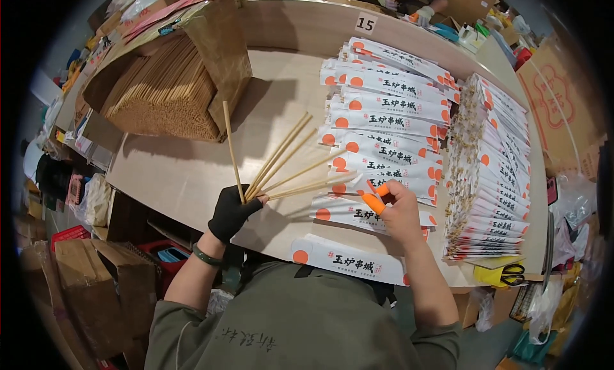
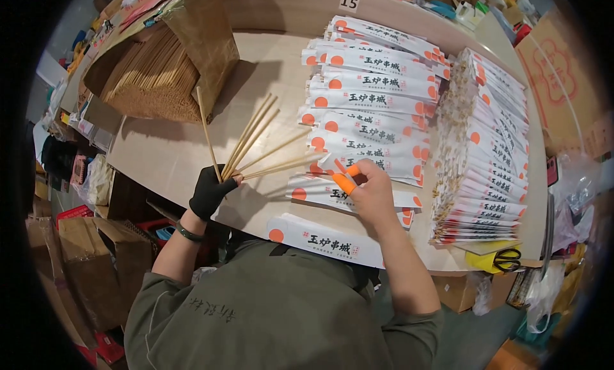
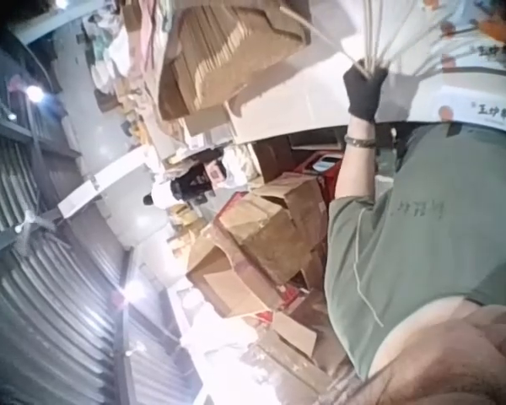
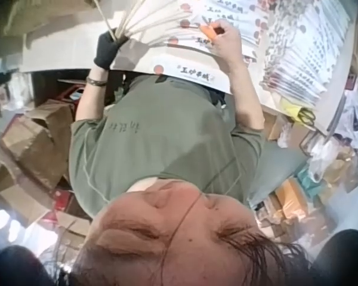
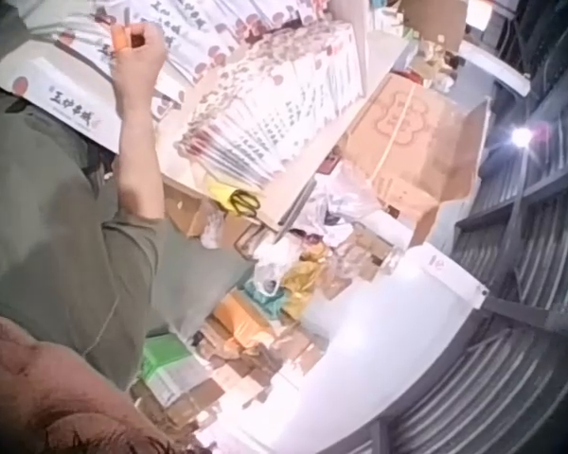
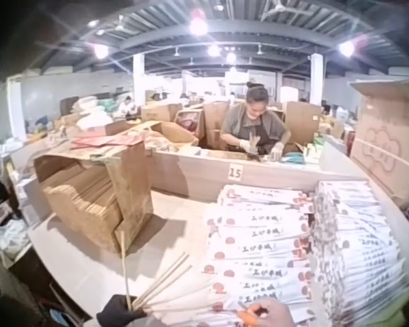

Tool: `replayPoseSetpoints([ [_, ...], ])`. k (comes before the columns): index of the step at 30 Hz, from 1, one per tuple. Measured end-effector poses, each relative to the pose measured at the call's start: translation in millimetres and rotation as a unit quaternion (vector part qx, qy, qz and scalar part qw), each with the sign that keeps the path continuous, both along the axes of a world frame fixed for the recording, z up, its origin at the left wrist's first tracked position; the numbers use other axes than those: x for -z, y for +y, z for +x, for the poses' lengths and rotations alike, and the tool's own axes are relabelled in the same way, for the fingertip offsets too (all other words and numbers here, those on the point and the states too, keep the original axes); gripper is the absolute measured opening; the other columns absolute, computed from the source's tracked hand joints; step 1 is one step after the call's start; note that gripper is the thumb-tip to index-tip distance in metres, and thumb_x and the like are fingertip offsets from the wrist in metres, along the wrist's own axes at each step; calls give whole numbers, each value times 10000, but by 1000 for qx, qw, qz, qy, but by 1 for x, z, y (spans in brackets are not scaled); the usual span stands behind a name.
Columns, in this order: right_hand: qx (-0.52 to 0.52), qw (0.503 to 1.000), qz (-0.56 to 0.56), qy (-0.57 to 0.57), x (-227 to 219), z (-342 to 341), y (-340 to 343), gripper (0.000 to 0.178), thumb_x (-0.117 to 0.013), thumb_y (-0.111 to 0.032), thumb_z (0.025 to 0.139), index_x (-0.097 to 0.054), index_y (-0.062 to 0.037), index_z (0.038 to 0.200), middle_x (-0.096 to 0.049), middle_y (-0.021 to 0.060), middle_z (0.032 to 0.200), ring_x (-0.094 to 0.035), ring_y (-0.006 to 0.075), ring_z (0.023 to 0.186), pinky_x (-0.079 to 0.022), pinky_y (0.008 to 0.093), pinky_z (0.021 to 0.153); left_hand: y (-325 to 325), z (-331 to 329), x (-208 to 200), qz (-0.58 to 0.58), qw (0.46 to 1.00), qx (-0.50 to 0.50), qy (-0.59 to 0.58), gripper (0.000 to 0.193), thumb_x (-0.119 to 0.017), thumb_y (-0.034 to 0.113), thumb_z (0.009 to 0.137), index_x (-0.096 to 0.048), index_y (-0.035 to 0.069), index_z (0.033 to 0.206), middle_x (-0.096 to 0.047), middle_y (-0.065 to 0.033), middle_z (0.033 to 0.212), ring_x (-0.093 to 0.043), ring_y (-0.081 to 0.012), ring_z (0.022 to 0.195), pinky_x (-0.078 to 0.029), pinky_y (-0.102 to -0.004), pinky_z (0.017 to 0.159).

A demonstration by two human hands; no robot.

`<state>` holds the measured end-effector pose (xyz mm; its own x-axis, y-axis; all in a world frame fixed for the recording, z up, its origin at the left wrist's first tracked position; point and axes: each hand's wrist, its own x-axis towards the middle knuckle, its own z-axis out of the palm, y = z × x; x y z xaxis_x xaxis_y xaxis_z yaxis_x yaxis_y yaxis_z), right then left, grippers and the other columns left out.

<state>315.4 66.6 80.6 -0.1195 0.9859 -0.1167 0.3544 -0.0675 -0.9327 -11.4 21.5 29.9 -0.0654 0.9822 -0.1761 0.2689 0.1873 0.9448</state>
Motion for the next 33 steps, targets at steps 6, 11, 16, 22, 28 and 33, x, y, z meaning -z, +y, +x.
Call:
replayPoseSetpoints([
  [6, 3, 999, 35, -9, 1, 10, 4, 195, -754, -71, 762, -573, -19, 708, -503, -37, 656, -434, 46, 610, -372, 220, 555, 4, -13, -8, -36, 995, 78, 53, 161, -722, 160, 800, -670, 8, 811, -601, 10, 672, -519, -64, 627, -424, -233, 575],
  [11, -27, 999, 38, -26, 7, 17, 3, 167, -756, -53, 749, -598, -7, 720, -510, -30, 671, -450, 51, 622, -380, 231, 560, 8, -15, -18, -73, 996, 40, 30, 177, -731, 169, 794, -680, 5, 832, -601, 18, 686, -510, -60, 641, -418, -230, 583],
  [16, -107, 980, 133, -102, 3, 18, 2, 141, -764, -79, 726, -662, -12, 797, -546, 32, 715, -496, 135, 633, -399, 267, 574, 12, -29, -15, -70, 992, 99, 41, 174, -725, 162, 786, -678, 1, 833, -608, 10, 692, -514, -60, 650, -423, -233, 603],
  [22, -133, 955, 197, -174, -1, 13, -3, 150, -760, -116, 715, -673, -26, 799, -564, 72, 729, -531, 221, 655, -430, 302, 585, 18, -32, -35, -81, 985, 142, 54, 189, -707, 180, 798, -672, 1, 849, -628, -1, 722, -547, -67, 694, -449, -238, 647],
  [28, -226, 844, 427, -233, 5, -56, 4, 126, -701, -122, 732, -667, -39, 821, -620, 82, 815, -597, 248, 794, -471, 348, 647, 30, 75, -12, 24, 970, 75, -232, 367, -569, 315, 933, -598, 34, 1168, -622, -69, 1110, -566, -144, 1024, -455, -293, 886],
  [33, -95, 841, 458, -270, 5, -36, 25, 134, -665, -91, 704, -616, -40, 817, -596, 113, 925, -570, 311, 863, -451, 429, 749, 48, 67, 32, 211, 971, -115, 21, 226, -504, 144, 915, -556, 32, 1105, -576, -114, 890, -563, -234, 840, -458, -370, 758],
])
